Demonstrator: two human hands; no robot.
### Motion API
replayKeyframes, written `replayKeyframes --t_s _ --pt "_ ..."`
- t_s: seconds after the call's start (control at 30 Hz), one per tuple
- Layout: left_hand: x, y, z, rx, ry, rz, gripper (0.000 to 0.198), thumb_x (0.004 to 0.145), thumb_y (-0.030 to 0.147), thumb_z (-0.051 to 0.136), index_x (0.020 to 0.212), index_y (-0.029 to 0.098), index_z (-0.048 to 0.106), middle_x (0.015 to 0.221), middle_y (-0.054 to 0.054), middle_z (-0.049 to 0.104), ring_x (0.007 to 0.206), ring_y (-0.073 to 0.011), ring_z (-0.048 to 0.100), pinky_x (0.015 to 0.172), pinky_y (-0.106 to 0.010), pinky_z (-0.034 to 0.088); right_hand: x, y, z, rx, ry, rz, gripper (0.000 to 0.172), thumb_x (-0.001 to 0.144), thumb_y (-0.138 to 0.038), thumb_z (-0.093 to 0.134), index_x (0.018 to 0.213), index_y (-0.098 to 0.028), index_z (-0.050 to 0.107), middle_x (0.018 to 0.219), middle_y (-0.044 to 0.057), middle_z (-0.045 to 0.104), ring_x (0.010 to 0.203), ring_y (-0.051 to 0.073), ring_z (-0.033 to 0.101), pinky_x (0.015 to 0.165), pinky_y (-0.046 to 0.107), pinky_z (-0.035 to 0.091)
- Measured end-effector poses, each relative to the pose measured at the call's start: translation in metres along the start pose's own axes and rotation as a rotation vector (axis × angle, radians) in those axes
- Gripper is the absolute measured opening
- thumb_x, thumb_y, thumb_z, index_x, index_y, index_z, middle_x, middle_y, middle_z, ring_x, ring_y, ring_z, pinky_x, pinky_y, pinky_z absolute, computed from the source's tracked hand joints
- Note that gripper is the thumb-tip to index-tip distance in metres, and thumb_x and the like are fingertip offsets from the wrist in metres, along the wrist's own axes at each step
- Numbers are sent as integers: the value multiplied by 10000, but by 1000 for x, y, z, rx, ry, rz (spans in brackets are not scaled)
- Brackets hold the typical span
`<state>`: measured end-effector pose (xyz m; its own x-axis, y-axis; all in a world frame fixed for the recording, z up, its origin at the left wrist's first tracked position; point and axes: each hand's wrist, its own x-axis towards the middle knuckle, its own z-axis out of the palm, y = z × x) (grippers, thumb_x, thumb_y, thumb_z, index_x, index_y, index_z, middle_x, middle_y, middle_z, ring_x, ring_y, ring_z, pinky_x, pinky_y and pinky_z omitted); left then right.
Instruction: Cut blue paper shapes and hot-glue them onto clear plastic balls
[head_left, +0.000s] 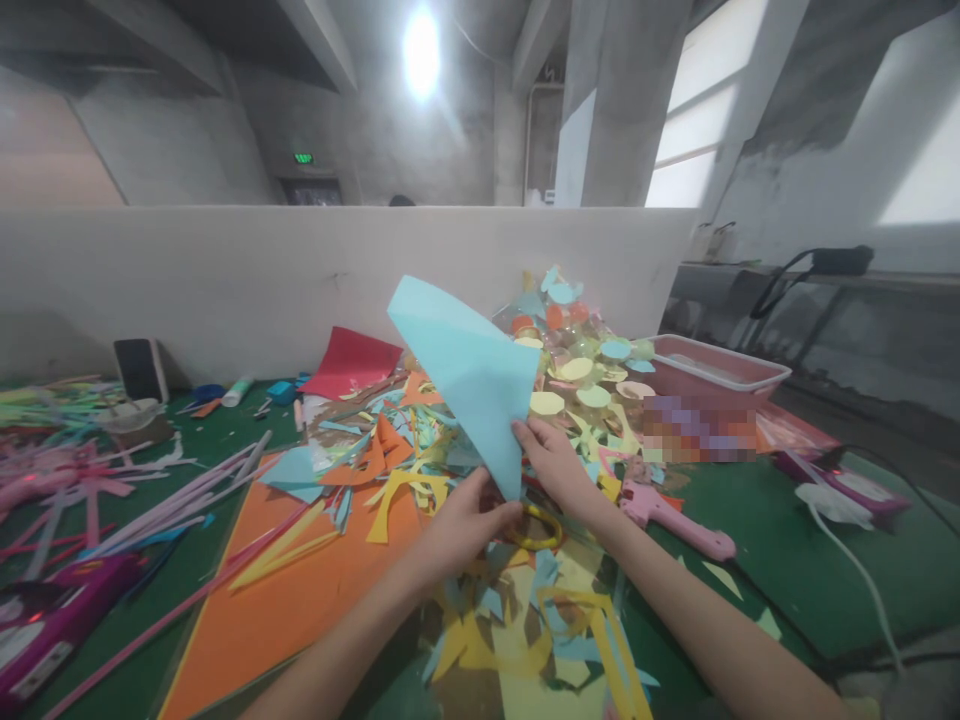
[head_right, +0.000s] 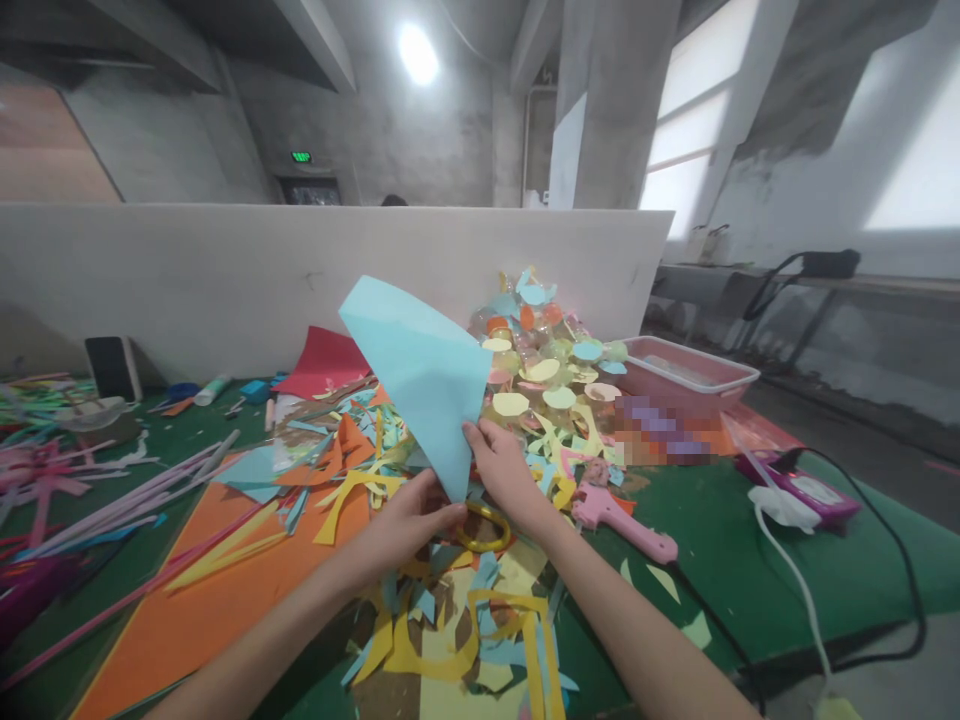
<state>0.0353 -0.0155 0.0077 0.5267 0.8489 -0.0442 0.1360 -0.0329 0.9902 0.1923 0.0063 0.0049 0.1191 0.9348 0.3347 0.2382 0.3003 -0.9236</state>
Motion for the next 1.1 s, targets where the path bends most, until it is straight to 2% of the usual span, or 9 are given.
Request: replayKeyframes --t_s 0.17,0.27,0.43,0.63,0.8,0.9,1.1 --pt "6 -9 -3 -58 -22 -10 325 735 444 697 844 170 560 677 -4 634 611 -153 607 647 -306 522 -1 -2 1 -10 -9 -12 434 881 -580 460 658 -228 337 596 -51 341 579 137 363 537 266 323" --pt "10 -14 -4 -94 -31 -28 356 752 503 676 805 172 557 677 -10 654 581 -145 606 646 -309 528 0 0 0 -7 -28 -8 436 882 -586 456 663 -230 333 603 -50 339 579 137 362 537 267 323" --pt "10 -11 -4 -135 -2 -39 429 689 566 711 752 164 574 631 -5 645 542 -140 596 614 -297 515 1 0 -1 -13 -38 -18 440 877 -597 460 663 -233 334 599 -55 331 578 136 362 543 262 327" --pt "13 -8 -10 -78 182 -2 439 679 577 699 674 172 528 569 -13 616 515 -145 595 538 -263 455 -6 -6 2 -61 -241 16 364 880 -559 489 762 -214 487 704 -25 524 655 152 492 602 270 380" --pt "10 -1 -17 -32 339 -9 429 706 564 670 640 187 476 529 26 556 452 -102 515 441 -214 350 -15 -11 2 -173 -371 37 424 873 -581 501 669 -209 481 620 -30 501 588 143 470 555 258 339" --pt "7 3 -17 -43 366 -16 418 713 543 672 637 192 458 495 59 492 412 -79 447 412 -202 302 -17 -13 2 -140 -446 46 440 885 -592 476 669 -209 493 588 -41 467 535 127 432 518 251 320" --pt "6 3 -17 -79 342 -45 434 736 545 656 613 186 447 468 78 415 388 -58 365 408 -195 254 -16 -10 6 -37 -501 102 436 901 -580 451 675 -208 475 595 -45 467 505 114 409 511 248 321"
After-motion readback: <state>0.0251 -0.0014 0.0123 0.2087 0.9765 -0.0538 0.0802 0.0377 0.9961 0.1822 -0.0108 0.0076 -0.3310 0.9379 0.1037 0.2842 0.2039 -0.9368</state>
